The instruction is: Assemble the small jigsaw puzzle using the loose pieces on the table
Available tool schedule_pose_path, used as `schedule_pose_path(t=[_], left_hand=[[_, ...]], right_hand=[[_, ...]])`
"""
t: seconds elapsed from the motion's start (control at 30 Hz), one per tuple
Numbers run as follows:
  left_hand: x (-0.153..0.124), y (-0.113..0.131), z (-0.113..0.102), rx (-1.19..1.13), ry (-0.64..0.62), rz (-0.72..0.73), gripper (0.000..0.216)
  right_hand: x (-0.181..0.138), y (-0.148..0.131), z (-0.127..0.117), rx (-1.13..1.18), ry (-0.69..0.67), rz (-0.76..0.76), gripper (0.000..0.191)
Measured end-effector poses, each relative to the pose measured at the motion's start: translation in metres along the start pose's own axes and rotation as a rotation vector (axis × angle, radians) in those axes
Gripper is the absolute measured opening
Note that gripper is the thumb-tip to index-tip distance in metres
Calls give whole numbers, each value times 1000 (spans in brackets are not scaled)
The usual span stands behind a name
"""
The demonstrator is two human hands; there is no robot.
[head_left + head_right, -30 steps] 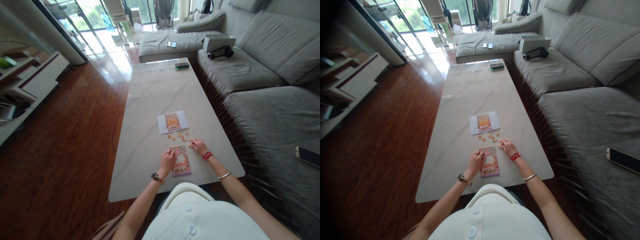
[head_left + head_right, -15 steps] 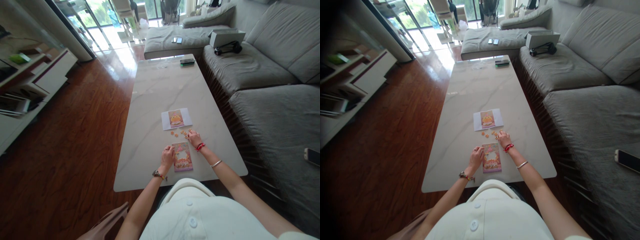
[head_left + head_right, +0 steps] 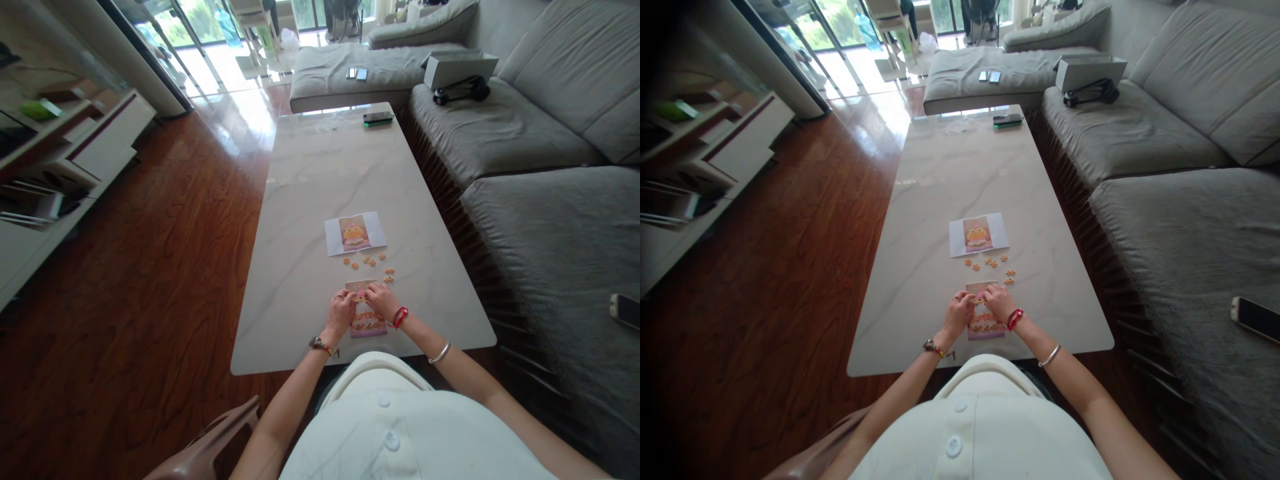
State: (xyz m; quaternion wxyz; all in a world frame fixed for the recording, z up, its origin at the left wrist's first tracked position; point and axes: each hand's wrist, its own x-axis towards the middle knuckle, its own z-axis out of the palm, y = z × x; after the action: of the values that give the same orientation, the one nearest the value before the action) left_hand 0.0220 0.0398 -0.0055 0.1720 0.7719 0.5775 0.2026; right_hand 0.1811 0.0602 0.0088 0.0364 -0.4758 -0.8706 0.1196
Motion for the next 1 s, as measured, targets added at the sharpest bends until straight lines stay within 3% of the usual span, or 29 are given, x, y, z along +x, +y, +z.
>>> schedule_pose_path(t=[0.13, 0.3, 0.5, 0.63, 0.77, 1.0], left_hand=[[5, 2, 0, -1, -22, 7, 19], [13, 0, -1, -19, -17, -1, 21], [31, -7, -3, -2, -5, -42, 21], [49, -10, 1, -17, -13, -95, 22], [70, -11, 5, -20, 2, -129, 22], [92, -12, 7, -49, 11, -228, 22]], right_hand=[[0, 9, 1, 41, 11, 69, 12], [4, 46, -1, 100, 58, 280, 10], [20, 78, -10, 166, 81, 253, 11], [41, 82, -12, 205, 146, 315, 16], [64, 80, -13, 239, 124, 318, 20], [82, 59, -10, 250, 110, 269, 27]])
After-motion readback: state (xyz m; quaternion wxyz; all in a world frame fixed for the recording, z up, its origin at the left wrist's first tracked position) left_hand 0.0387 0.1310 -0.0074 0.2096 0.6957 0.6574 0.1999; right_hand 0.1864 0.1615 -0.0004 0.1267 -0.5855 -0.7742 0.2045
